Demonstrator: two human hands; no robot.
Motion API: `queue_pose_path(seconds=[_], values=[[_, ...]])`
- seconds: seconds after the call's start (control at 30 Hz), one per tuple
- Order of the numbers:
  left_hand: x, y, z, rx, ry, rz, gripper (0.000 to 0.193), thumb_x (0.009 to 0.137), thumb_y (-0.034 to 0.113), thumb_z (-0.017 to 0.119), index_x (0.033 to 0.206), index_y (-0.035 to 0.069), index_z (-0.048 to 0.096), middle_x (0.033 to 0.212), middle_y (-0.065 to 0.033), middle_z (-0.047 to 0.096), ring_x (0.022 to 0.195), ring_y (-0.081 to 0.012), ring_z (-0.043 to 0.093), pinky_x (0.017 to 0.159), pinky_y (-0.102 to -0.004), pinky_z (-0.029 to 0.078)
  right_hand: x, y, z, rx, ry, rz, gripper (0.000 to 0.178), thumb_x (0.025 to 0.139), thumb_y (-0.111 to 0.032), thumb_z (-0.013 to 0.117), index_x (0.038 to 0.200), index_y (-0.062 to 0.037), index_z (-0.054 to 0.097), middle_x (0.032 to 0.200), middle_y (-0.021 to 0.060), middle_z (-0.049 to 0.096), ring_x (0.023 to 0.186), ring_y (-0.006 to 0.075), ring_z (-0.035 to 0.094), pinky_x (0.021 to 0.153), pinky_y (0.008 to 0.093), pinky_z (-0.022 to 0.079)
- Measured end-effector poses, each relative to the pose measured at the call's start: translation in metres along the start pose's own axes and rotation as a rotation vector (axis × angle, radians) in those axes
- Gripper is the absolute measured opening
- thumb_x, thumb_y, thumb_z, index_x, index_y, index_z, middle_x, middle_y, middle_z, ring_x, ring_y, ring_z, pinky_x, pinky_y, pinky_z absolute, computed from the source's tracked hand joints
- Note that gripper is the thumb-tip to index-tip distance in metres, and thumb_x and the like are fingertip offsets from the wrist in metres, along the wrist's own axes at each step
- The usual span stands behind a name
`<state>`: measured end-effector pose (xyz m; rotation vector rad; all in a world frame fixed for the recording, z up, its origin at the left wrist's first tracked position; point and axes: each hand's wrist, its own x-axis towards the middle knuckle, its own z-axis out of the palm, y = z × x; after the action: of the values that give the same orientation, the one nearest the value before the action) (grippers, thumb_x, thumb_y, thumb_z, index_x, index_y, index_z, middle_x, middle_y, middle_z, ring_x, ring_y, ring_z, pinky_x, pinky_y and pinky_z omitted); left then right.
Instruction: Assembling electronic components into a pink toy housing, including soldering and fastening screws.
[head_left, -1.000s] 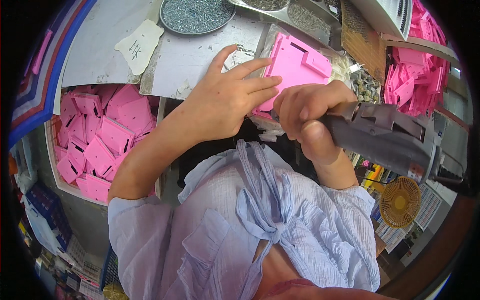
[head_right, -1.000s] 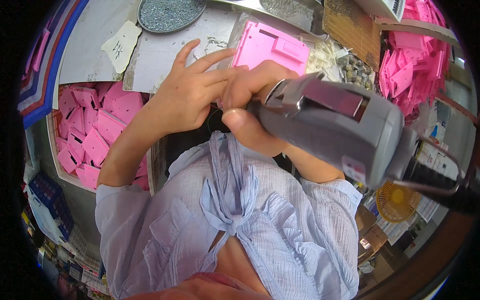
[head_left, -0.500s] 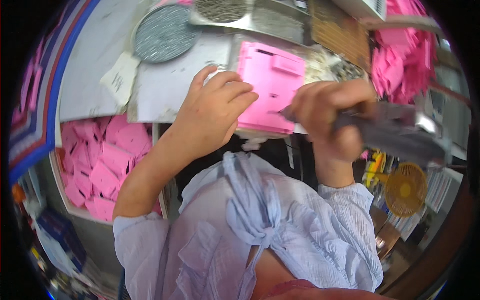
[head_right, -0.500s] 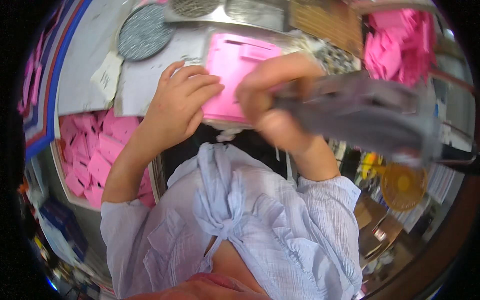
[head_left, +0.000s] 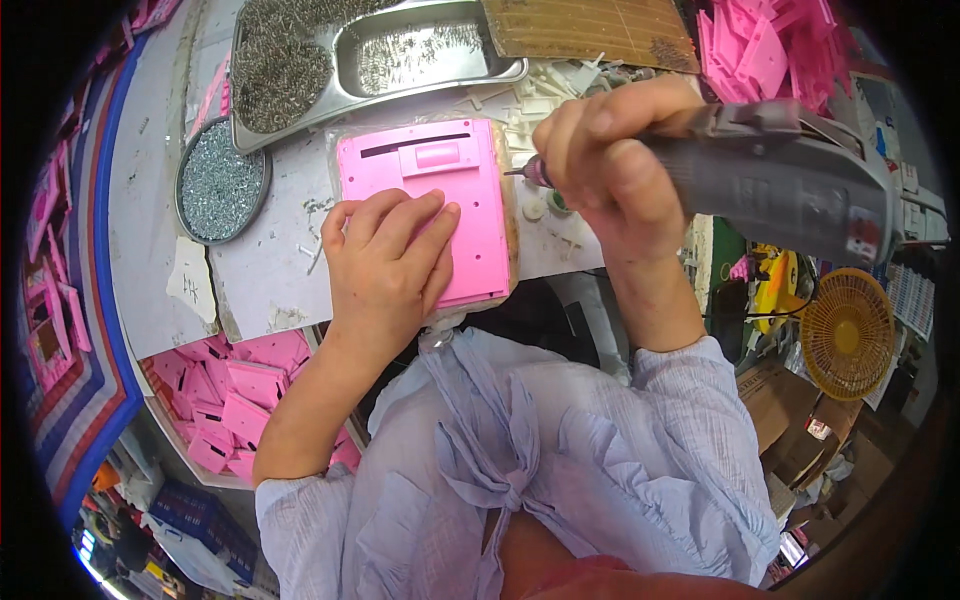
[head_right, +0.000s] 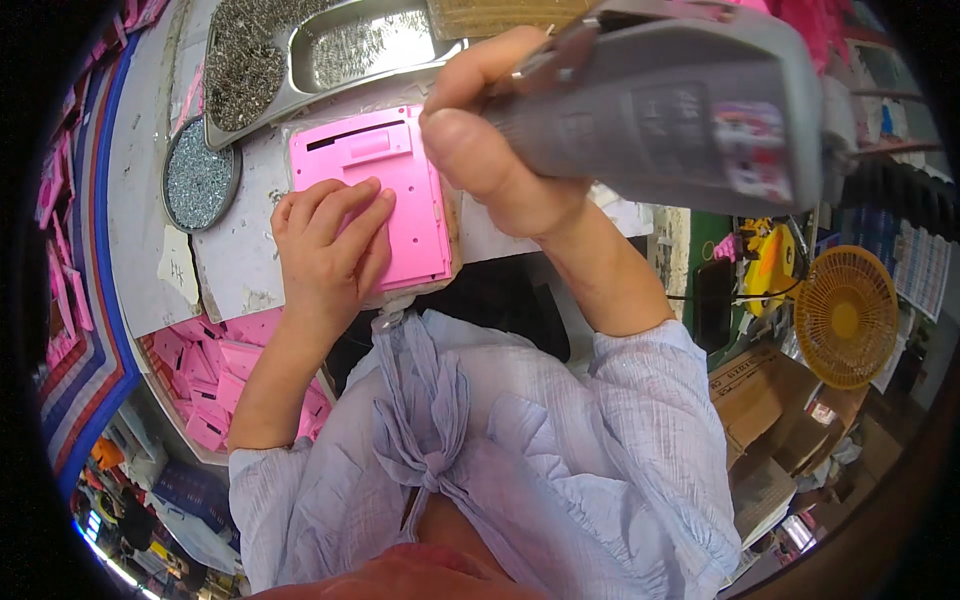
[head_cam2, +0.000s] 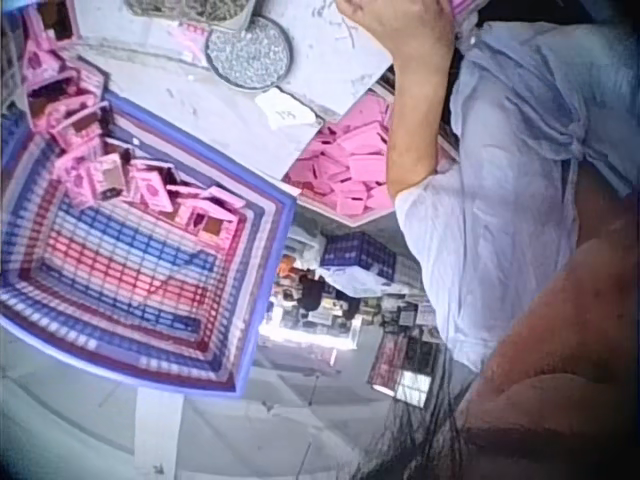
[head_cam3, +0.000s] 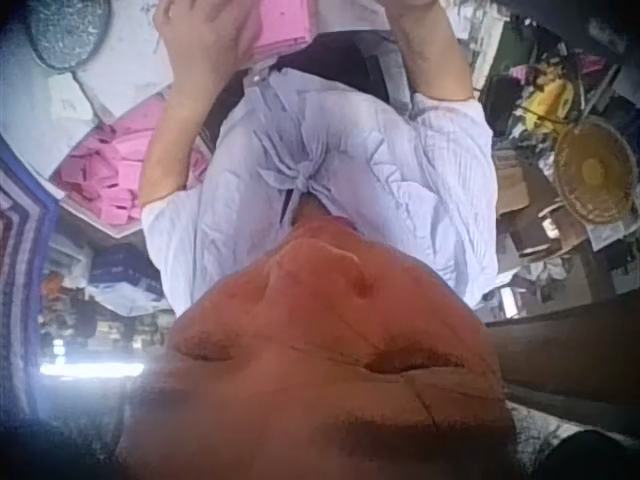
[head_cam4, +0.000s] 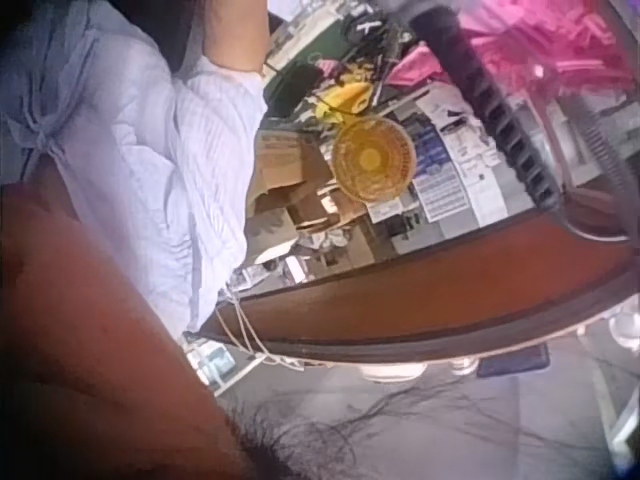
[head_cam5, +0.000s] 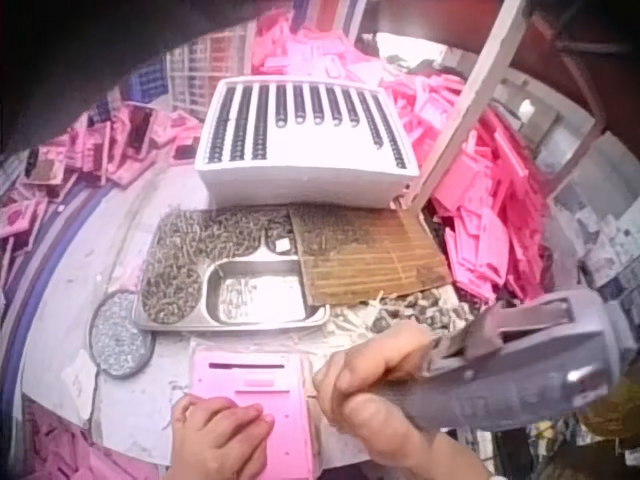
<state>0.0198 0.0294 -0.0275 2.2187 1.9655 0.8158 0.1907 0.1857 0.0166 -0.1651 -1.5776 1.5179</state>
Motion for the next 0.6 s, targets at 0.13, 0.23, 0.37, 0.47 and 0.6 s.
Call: queue_pose_path(seconds=[0.13,0.23,0.37,0.47,0.6], values=[[0.001,0.001,-0.001,-0.018,-0.018,-0.012,0.043,0.074,0.011,0.078,0.116,0.017,0.075,0.121,0.0007,0.067,0.113,-0.0244,0.059,0.102,-0.0443,0.037,-0.014,0.005,0.003,-0.058,0.031,0.035,0.027,0.098,-0.026,0.067,0.11,-0.005,0.054,0.059,0.0005,0.048,0.05,0.0131,0.046,0.054,0.0329,0.039],[0.002,0.0,0.001,-0.022,-0.021,-0.009,0.043,0.073,0.011,0.079,0.116,0.017,0.075,0.121,0.0006,0.067,0.112,-0.0245,0.059,0.101,-0.0439,0.037,-0.012,-0.009,0.006,-0.029,0.029,0.061,0.033,0.097,-0.031,0.07,0.111,-0.0058,0.055,0.058,-0.0014,0.047,0.05,0.0127,0.046,0.056,0.0331,0.04],[0.001,-0.001,0.003,-0.023,0.007,-0.002,0.041,0.073,0.011,0.078,0.114,0.016,0.076,0.119,0.0002,0.068,0.111,-0.0238,0.059,0.1,-0.0437,0.037,-0.003,-0.022,0.007,0.059,-0.039,0.056,0.037,0.096,-0.036,0.072,0.111,-0.006,0.056,0.058,-0.0028,0.046,0.05,0.0124,0.047,0.057,0.033,0.041],[0.003,-0.002,0.006,-0.034,0.031,0.009,0.039,0.073,0.013,0.078,0.112,0.015,0.076,0.116,0.0004,0.069,0.109,-0.0218,0.06,0.1,-0.0443,0.035,-0.001,-0.023,0.007,0.107,-0.087,0.036,0.038,0.095,-0.037,0.073,0.11,-0.006,0.057,0.058,-0.0025,0.047,0.05,0.0125,0.048,0.057,0.0329,0.042],[0.003,-0.002,0.005,-0.039,0.036,-0.005,0.039,0.073,0.014,0.078,0.111,0.016,0.076,0.116,0.0011,0.069,0.109,-0.0216,0.06,0.1,-0.0442,0.035,-0.024,-0.022,0.009,-0.025,-0.059,0.127,0.033,0.095,-0.033,0.074,0.106,-0.0068,0.057,0.06,0.0001,0.052,0.051,0.0136,0.05,0.056,0.0334,0.042]])
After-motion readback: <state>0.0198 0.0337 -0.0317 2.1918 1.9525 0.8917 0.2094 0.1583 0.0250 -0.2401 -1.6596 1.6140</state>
